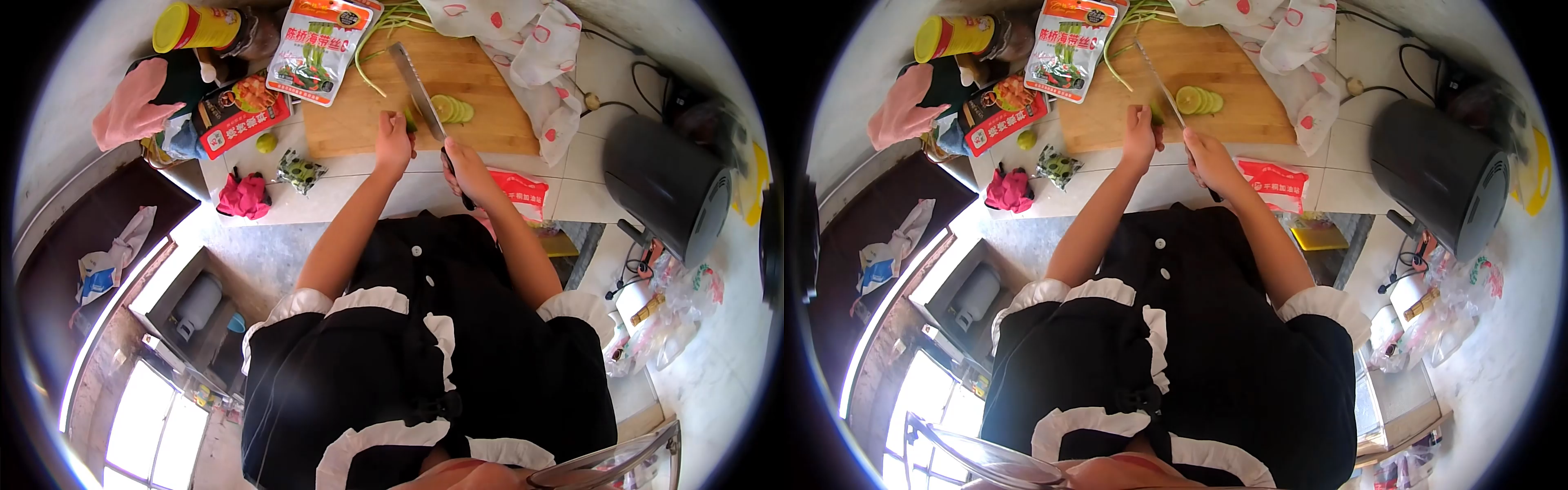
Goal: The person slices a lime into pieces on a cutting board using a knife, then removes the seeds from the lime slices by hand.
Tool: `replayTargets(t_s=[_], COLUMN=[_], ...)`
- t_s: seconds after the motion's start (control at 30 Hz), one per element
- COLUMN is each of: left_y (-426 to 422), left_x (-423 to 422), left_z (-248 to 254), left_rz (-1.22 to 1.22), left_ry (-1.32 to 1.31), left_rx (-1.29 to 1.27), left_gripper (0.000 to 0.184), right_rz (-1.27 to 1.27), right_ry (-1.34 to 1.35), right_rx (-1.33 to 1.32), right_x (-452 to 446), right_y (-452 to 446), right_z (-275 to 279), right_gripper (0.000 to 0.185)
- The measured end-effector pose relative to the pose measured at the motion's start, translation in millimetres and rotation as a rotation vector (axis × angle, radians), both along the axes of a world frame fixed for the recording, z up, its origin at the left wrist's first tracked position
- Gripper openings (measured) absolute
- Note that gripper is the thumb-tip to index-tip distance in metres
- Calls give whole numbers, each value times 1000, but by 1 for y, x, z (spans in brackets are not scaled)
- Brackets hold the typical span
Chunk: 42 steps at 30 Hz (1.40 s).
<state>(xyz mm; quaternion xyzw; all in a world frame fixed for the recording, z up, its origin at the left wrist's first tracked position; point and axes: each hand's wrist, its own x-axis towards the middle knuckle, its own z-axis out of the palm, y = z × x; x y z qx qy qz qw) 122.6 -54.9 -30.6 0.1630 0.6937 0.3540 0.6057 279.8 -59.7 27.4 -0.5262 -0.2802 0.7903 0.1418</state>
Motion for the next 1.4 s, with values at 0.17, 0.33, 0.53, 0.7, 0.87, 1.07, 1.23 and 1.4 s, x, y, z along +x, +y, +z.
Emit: replayTargets(t_s=[0.17, 0.33, 0.53, 0.7, 0.87, 1.07, 1.23, 1.4], left_y=[5, 1, 1, 2, 1, -1, -13, -13], left_x=[2, 3, 0, 4, 4, 1, -11, -11], left_z=[1, 5, 0, 3, 2, 2, 7, 16], left_rz=[67, 119, 72, 84, 40, -61, -289, -220], left_ry=[-59, -99, -66, -67, -21, 128, 592, 444], left_rx=[5, -18, -48, -57, -30, 98, 521, 563], left_gripper=[21, 20, 21, 20, 20, 20, 29, 35], right_rz=[12, 47, 52, 29, 24, 24, 19, 11], right_ry=[-42, -57, -79, -87, -104, -111, -92, -93], right_rx=[22, 50, 111, 130, 119, 102, 87, 87], right_x=[4, 2, -10, -14, -16, -18, -17, -18], right_y=[-10, -21, -27, -27, -27, -25, -25, -25], right_z=[10, 15, 20, 11, 13, 15, 14, 14], right_gripper=[47, 48, 48, 48, 48, 49, 49, 50])
